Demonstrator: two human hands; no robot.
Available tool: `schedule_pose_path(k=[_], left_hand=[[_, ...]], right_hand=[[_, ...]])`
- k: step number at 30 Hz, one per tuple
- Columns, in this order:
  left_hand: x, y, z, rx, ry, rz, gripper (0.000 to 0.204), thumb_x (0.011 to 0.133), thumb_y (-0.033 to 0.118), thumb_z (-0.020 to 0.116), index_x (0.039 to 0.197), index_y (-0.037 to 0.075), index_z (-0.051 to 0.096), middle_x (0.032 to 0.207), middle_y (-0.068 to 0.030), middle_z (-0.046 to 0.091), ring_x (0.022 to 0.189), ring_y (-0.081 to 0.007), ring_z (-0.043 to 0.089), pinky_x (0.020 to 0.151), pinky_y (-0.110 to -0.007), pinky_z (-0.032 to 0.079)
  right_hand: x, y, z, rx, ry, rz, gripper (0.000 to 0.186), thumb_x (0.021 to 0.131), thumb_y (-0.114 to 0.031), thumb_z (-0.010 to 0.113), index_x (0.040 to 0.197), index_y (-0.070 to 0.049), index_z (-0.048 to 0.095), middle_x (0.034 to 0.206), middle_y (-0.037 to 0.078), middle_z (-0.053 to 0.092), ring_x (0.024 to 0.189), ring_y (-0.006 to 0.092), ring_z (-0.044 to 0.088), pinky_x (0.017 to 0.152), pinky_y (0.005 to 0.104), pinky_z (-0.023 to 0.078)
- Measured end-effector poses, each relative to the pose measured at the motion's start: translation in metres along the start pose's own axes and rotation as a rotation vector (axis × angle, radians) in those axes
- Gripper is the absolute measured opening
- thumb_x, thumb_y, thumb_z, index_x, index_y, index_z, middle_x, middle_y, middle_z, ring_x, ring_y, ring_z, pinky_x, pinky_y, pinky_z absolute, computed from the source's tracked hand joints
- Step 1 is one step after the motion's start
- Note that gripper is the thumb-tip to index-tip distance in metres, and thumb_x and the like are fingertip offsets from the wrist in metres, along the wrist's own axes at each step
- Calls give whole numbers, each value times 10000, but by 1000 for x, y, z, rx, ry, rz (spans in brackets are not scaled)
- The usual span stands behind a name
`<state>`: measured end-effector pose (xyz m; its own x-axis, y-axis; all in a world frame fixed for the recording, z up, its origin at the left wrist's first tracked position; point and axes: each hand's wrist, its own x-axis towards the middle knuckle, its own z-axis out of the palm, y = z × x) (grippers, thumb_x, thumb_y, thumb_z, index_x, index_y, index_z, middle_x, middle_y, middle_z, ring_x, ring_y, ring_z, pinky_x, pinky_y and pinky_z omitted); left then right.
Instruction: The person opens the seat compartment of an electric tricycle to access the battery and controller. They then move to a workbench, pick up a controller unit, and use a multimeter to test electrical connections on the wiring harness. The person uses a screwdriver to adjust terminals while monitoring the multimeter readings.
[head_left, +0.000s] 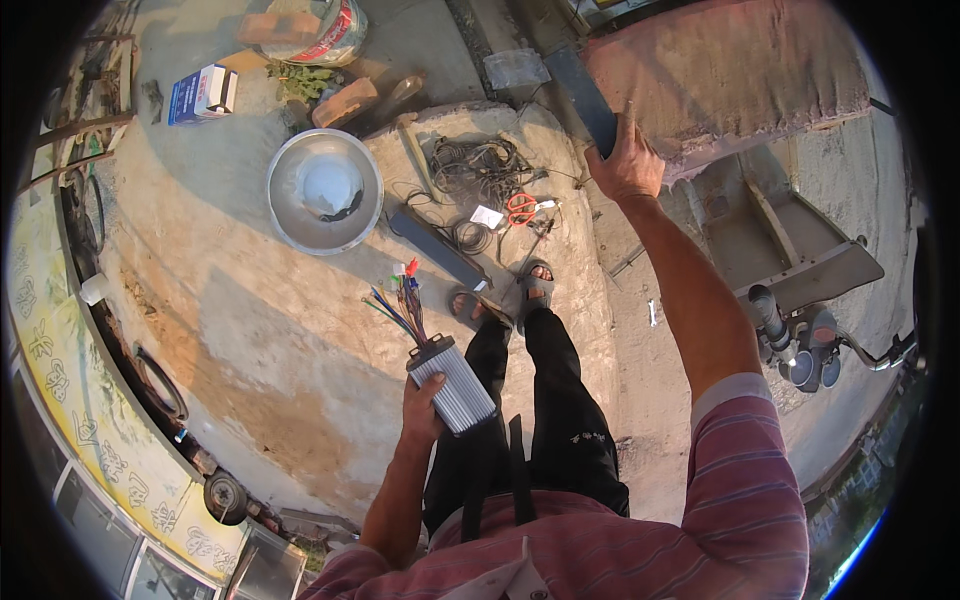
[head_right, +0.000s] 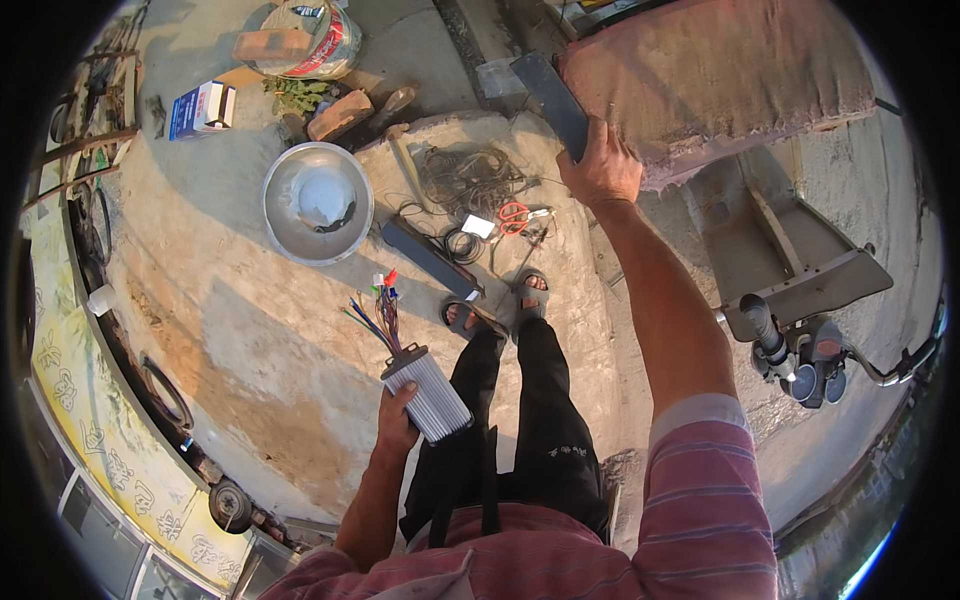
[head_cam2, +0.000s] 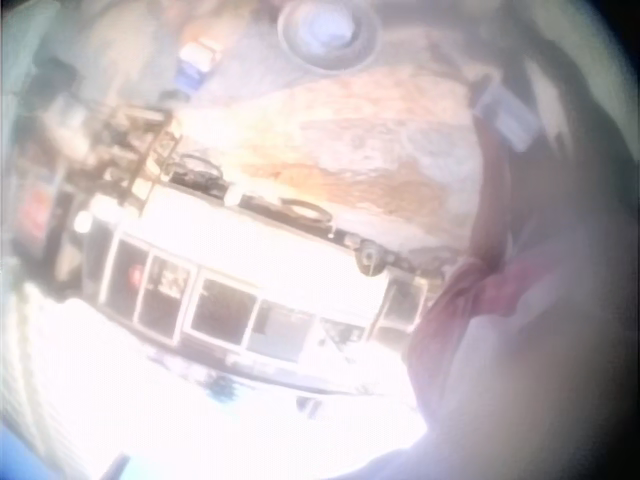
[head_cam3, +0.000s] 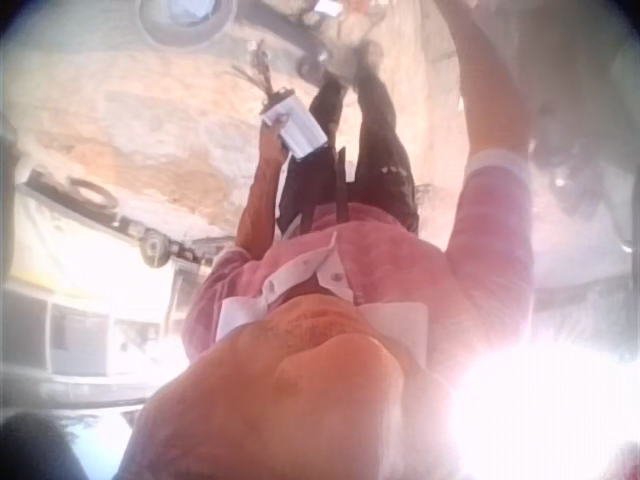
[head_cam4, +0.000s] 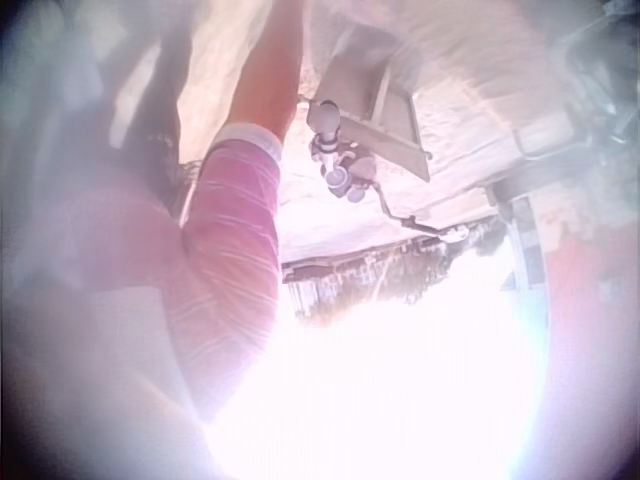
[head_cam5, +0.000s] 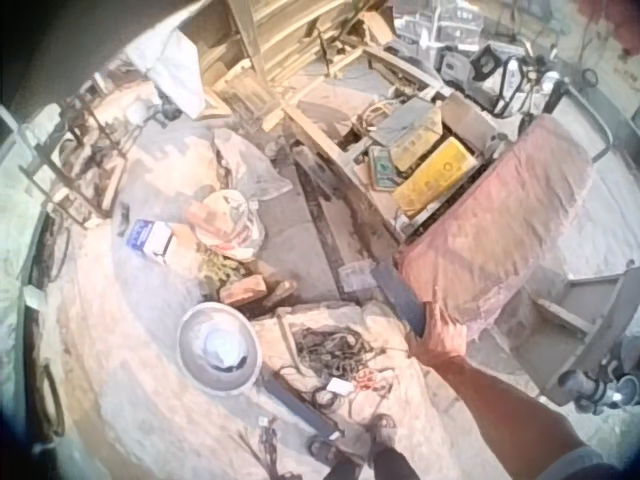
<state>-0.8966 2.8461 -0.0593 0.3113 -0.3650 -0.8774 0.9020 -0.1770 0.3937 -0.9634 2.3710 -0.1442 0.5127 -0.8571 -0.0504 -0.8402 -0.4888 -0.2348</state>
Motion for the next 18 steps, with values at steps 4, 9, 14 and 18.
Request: schedule_pose_path(k=[4,9,14,18], left_hand=[[2,8,15,-48,-47,79,532,916,89,662,1419,33,497,1233,-131,643,1112,-267,679,985,-438,569],[4,24,45,-4,-101,120,580,922,149,652,1462,32,474,1242,-126,634,1112,-268,673,985,-443,571],[-3,49,93,2,-140,114,605,919,213,658,1460,24,463,1260,-142,629,1122,-293,677,969,-458,582],[-4,66,150,18,-263,151,705,875,311,719,1452,0,459,1270,-168,646,1176,-319,666,1024,-458,554]], right_hand=[[2,-1,-5,6,2,-6,687,774,-357,762,1349,-61,530,1144,170,694,1021,364,710,859,495,576],[-1,3,-8,36,7,-41,608,766,-346,781,1237,-41,547,1066,156,670,1020,343,696,857,478,570],[2,8,-6,127,-20,-52,658,754,-339,799,1270,-15,548,1079,168,667,1029,355,686,884,486,552],[2,13,-6,183,-100,-35,653,780,-361,805,1282,-47,531,1140,142,635,1118,336,650,976,478,498]])
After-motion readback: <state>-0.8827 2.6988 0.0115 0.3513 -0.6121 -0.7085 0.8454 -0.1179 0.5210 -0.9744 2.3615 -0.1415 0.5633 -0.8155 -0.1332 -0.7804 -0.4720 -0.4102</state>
